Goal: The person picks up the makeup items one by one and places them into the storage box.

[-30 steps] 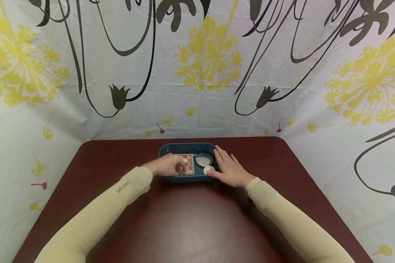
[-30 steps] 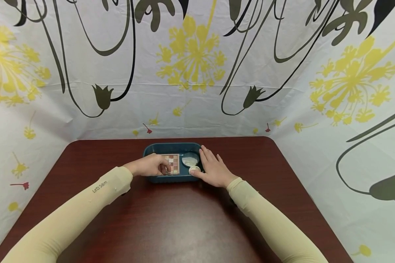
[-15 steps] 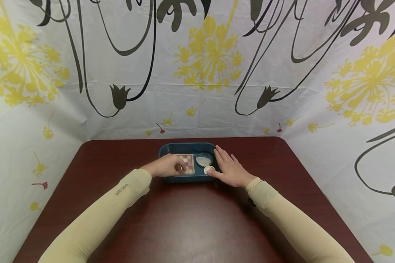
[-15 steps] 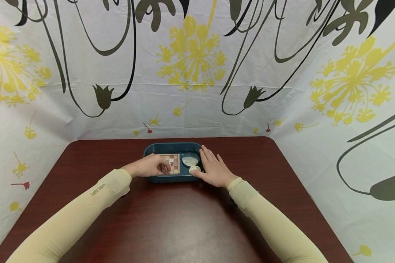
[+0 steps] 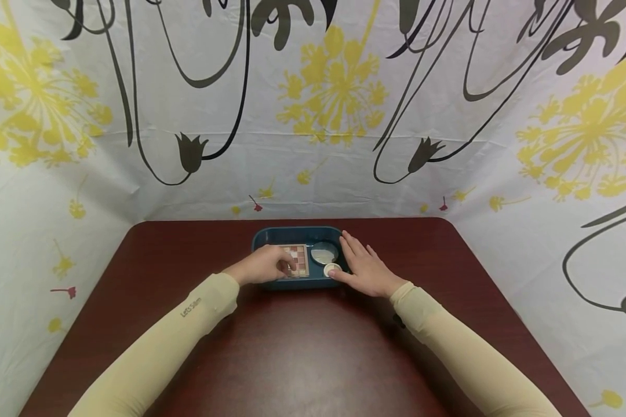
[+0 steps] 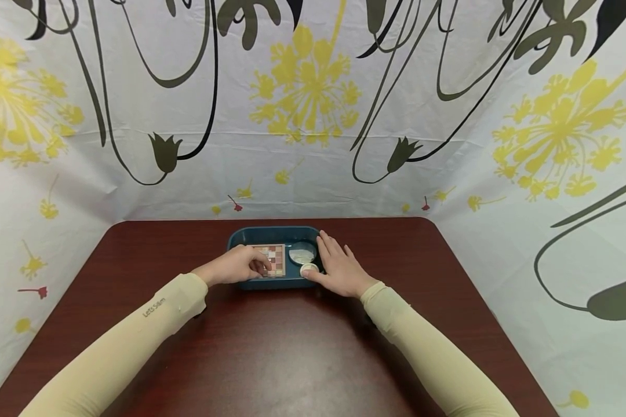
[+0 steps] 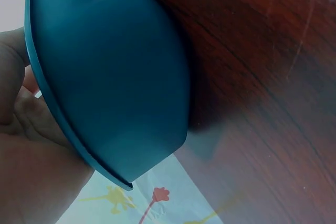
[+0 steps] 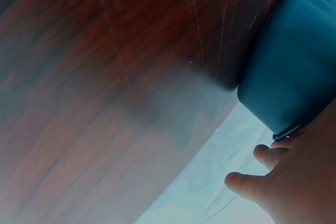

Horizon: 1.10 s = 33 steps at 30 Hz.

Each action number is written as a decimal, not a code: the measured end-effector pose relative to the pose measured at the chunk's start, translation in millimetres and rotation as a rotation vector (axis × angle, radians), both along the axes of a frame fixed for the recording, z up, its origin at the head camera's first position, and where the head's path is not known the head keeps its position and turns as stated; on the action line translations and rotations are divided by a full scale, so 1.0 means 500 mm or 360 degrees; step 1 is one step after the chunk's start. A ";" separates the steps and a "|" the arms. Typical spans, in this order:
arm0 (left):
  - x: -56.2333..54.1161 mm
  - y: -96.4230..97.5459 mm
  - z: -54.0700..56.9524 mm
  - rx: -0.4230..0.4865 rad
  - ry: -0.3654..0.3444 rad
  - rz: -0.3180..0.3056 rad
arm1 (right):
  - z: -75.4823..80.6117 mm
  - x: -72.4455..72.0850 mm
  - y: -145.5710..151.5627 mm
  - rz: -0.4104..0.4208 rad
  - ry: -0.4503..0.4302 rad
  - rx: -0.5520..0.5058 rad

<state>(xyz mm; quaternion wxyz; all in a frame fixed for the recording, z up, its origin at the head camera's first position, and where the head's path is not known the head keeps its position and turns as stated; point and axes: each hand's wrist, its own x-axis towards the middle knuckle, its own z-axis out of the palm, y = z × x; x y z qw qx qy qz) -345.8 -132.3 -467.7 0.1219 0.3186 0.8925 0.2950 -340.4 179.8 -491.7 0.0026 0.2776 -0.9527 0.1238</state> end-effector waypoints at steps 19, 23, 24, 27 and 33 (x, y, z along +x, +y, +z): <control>0.067 -0.028 0.029 0.0263 0.0154 0.0270 | -0.001 -0.004 0.000 0.0001 -0.0055 -0.0022; 0.087 -0.037 0.035 0.0277 0.0280 0.0332 | -0.001 -0.005 0.006 -0.0006 -0.0060 -0.0017; 0.092 -0.039 0.036 0.0280 0.0310 0.0347 | -0.001 -0.006 0.008 -0.0005 -0.0058 -0.0021; 0.104 -0.041 0.036 0.0271 0.0395 0.0411 | -0.001 -0.007 0.014 -0.0001 -0.0060 -0.0037; 0.121 -0.043 0.030 0.0260 0.0557 0.0529 | -0.001 -0.003 0.023 -0.0006 -0.0093 -0.0061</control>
